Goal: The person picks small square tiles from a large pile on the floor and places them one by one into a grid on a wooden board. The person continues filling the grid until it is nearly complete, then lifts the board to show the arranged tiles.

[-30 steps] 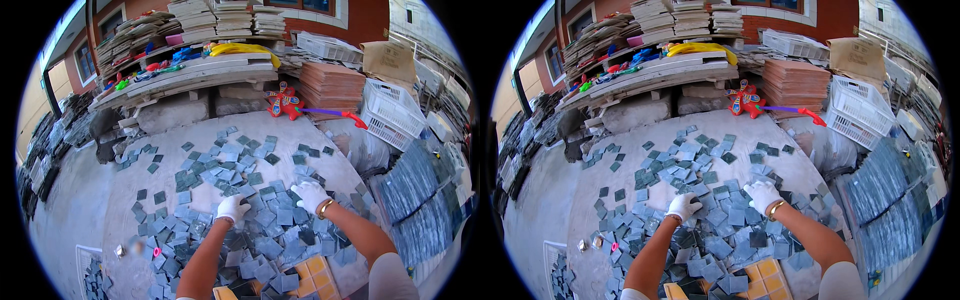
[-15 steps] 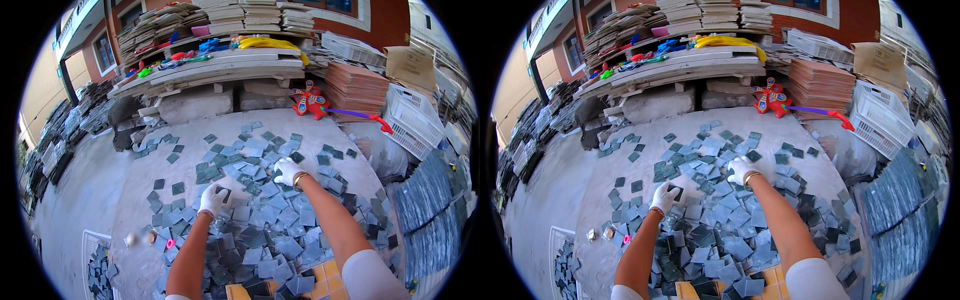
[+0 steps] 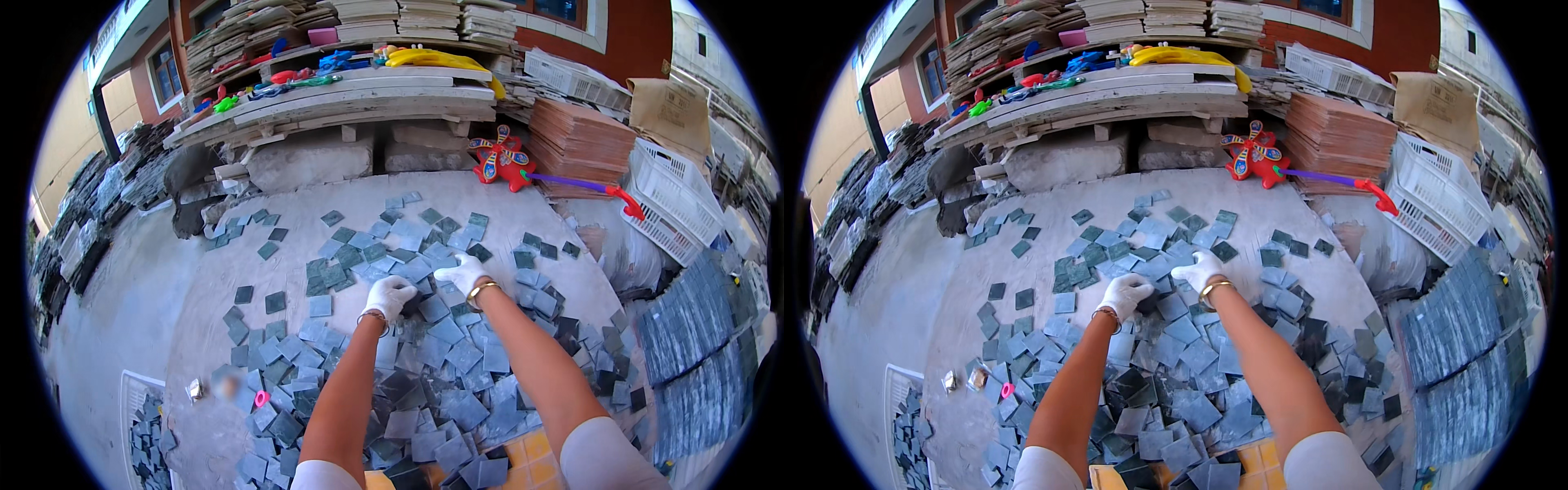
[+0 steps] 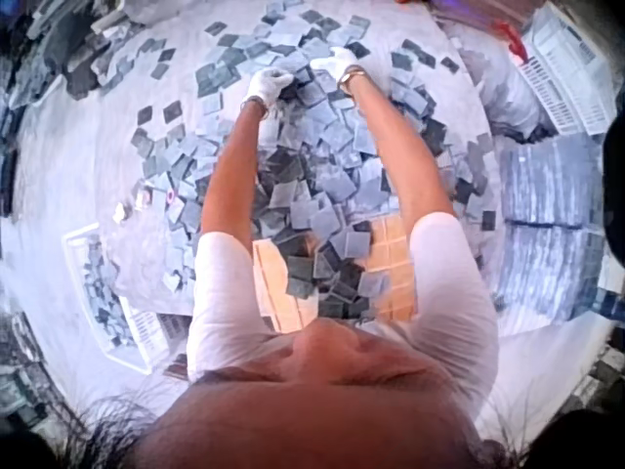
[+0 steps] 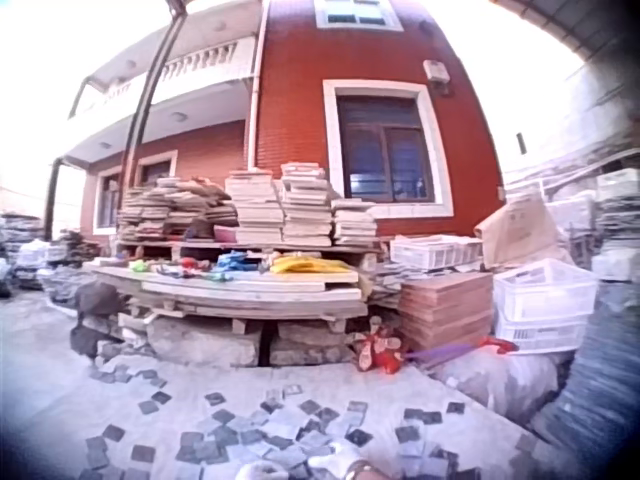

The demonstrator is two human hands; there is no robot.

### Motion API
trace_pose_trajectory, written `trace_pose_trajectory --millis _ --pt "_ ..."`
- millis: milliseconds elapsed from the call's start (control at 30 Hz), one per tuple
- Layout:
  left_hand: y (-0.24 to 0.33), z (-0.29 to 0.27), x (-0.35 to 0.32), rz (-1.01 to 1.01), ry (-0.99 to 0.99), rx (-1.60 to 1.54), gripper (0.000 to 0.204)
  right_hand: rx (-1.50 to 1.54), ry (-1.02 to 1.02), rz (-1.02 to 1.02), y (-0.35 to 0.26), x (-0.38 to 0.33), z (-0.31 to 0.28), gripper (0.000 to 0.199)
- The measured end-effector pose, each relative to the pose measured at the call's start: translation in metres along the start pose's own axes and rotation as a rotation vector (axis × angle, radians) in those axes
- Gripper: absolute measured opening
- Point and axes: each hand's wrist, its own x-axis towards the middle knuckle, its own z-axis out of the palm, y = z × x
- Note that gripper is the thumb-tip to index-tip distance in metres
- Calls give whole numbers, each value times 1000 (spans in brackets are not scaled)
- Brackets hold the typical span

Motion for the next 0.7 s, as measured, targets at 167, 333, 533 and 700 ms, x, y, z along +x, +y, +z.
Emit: trace_pose_trajectory --millis 167,333,533,700 --pt "-36 -30 -8 -111 388 -33 24 -18 76 31 -11 -3 24 72" --pt "-23 -38 -8 -133 144 78 26 -219 -225 28 -18 3 34 77" --pt "-21 -39 -4 -217 87 -110 31 -201 -108 69 -26 4 50 84" --pt "-35 -31 -1 -296 49 -290 28 -203 -58 23 -29 -6 76 74"
